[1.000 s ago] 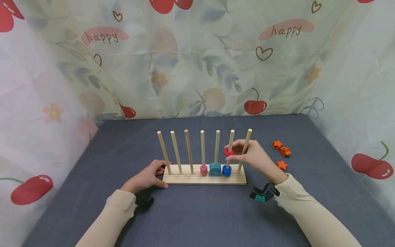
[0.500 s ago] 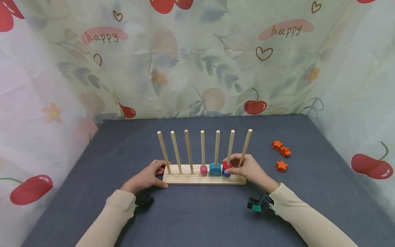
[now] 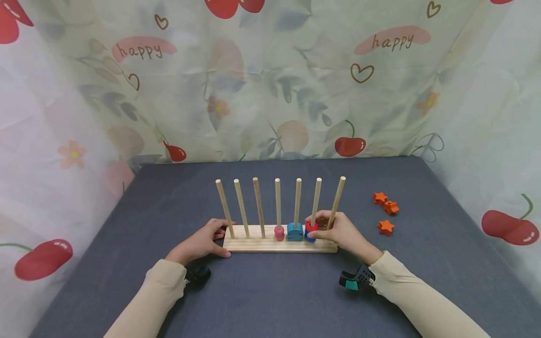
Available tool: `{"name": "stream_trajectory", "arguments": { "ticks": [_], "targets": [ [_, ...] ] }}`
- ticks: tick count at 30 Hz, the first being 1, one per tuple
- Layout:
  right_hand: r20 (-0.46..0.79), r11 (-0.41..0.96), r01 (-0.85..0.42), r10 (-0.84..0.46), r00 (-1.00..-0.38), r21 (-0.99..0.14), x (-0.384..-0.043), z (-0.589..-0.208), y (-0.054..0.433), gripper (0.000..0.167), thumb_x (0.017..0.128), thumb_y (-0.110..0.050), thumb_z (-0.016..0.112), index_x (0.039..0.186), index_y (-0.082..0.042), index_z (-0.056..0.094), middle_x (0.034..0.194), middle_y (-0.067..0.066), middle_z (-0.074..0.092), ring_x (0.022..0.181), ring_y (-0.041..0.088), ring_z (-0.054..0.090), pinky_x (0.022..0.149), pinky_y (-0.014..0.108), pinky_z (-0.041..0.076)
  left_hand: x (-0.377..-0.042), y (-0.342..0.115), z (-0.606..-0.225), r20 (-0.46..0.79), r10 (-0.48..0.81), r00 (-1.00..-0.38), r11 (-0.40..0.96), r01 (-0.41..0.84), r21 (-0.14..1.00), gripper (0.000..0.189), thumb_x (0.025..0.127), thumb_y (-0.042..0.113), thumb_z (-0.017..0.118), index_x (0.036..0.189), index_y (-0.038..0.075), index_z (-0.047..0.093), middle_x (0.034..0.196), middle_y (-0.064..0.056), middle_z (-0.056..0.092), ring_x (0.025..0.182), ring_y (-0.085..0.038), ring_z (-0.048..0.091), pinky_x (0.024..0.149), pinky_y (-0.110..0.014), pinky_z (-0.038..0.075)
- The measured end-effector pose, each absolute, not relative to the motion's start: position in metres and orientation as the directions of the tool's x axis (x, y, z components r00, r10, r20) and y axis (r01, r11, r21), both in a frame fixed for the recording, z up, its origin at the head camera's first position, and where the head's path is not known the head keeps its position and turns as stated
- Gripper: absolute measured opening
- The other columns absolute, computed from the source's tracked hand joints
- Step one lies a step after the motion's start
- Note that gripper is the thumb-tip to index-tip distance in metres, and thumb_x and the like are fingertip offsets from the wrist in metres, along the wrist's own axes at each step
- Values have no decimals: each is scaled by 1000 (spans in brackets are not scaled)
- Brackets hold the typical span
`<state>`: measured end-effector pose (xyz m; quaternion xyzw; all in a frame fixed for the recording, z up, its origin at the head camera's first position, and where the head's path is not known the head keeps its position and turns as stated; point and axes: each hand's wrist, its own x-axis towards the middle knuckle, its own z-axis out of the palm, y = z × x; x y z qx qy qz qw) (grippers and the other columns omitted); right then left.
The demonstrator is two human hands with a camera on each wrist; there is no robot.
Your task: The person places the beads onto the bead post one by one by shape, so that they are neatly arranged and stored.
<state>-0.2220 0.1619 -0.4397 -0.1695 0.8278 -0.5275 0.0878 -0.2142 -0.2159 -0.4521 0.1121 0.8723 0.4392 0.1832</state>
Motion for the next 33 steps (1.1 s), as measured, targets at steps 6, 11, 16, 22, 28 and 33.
{"name": "stream_trajectory", "arguments": {
  "ticks": [6,11,16,22,28,33],
  "targets": [
    [29,399,-191,-378,-925,-897,-222,-440,162,26,77,-17,82,98,-8,70,111,9,71,97,20,67,83,33,53,-214,-216,-451,-226,355,-907,588,29,808,78,71,13,87,139,9,49,129,-16,39,121,-32,43,107,-51,36],
    [35,384,-201,-399,-916,-901,-222,-439,163,29,77,-15,82,101,-8,69,114,11,70,100,22,67,88,39,52,-215,-216,-451,-222,352,-909,591,32,806,78,70,13,87,139,9,49,128,-15,39,118,-29,43,107,-49,35],
    [55,356,-226,-434,-899,-907,-221,-436,167,48,77,-15,82,119,-3,62,119,15,66,107,28,65,95,48,49,-215,-216,-452,-223,354,-908,586,30,809,78,71,13,87,139,10,49,129,-15,39,119,-29,43,106,-49,36],
    [94,354,-271,-445,-891,-895,-215,-429,186,62,79,-14,80,133,-4,53,129,19,59,119,36,58,100,54,43,-213,-215,-451,-227,364,-903,577,28,816,78,71,12,86,139,9,48,131,-17,37,123,-33,43,106,-51,37],
    [159,458,-343,-393,-906,-820,-213,-417,217,66,80,-14,79,138,-5,48,137,18,53,125,36,52,102,51,41,-213,-215,-451,-223,363,-905,580,32,814,79,70,12,87,139,9,48,130,-17,38,121,-32,43,105,-51,37],
    [149,548,-294,-293,-944,-783,-210,-406,248,68,83,-26,77,141,-10,47,141,13,51,128,33,50,103,48,40,-213,-215,-451,-224,351,-909,583,25,812,80,70,11,87,139,8,48,130,-17,38,120,-32,43,106,-52,37]
  ]
}}
